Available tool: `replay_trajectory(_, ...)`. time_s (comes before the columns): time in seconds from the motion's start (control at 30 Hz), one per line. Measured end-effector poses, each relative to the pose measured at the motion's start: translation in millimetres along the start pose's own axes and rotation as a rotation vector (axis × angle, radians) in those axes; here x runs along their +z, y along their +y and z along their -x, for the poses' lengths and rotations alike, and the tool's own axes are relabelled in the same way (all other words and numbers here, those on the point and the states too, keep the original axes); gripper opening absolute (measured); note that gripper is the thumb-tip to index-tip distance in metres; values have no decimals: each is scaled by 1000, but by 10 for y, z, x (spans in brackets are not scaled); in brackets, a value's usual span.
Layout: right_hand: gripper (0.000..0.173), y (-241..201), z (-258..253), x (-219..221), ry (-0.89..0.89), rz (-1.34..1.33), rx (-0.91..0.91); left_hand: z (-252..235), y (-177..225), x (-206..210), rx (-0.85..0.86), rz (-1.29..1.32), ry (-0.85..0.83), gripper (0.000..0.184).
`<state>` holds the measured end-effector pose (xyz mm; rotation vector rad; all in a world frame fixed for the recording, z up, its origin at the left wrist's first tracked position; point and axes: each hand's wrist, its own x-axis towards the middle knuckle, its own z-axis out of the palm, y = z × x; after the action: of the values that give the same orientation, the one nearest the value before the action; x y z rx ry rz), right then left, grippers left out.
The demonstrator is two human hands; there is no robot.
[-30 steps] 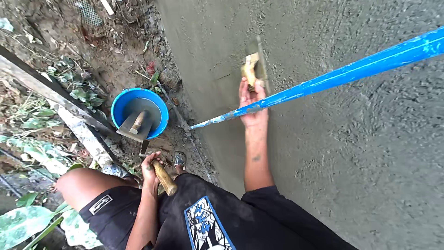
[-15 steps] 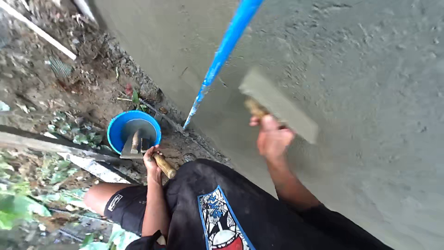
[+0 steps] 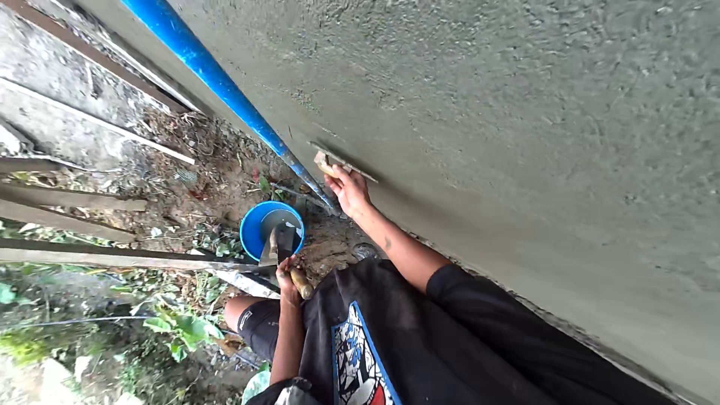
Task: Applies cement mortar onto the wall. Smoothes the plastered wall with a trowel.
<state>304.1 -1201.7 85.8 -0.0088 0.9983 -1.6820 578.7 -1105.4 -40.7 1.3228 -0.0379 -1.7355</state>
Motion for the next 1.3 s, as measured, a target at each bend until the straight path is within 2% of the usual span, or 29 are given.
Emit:
replay_trajectory(0.23, 9, -741, 524, 239, -36, -215, -1, 45, -69, 117, 27, 102, 46, 32)
replay_trajectory(0.3, 9, -931, 744, 171, -117, -215, -70, 35, -97, 147, 30, 103, 54, 32)
replay_trajectory(0.4, 18, -1244, 1107, -70, -278, -104, -192, 27, -131, 174, 20, 101, 48, 34)
replay_trajectory(0.47, 22, -1407, 1278, -280, -387, 0, -193, -10, -142, 208, 17, 88, 48, 34)
replay_trajectory(0.57, 18, -1223, 1320, -414, -242, 65, -96, -65, -153, 277, 5, 69, 40, 35)
replay_trajectory(0.7, 14, -509, 870, -421, -78, 191, 55, -99, -220, 333, 10, 62, 19, 30)
replay_trajectory(0.83, 12, -66, 273, -284, -4, 179, -20, -68, -306, 320, 35, 71, 29, 29)
replay_trajectory(0.93, 12, -243, 172, -109, 9, 139, -84, -49, -273, 306, 20, 103, 25, 27)
replay_trajectory(1.03, 12, -546, 379, -53, -32, 45, -72, 4, -238, 303, 23, 97, -2, 22)
replay_trajectory(1.2, 23, -1032, 861, -238, -302, 33, -59, -20, -139, 281, 17, 159, 3, 21)
replay_trajectory(1.3, 24, -1188, 1004, -347, -334, 64, -81, -26, -93, 268, 27, 168, -1, 25)
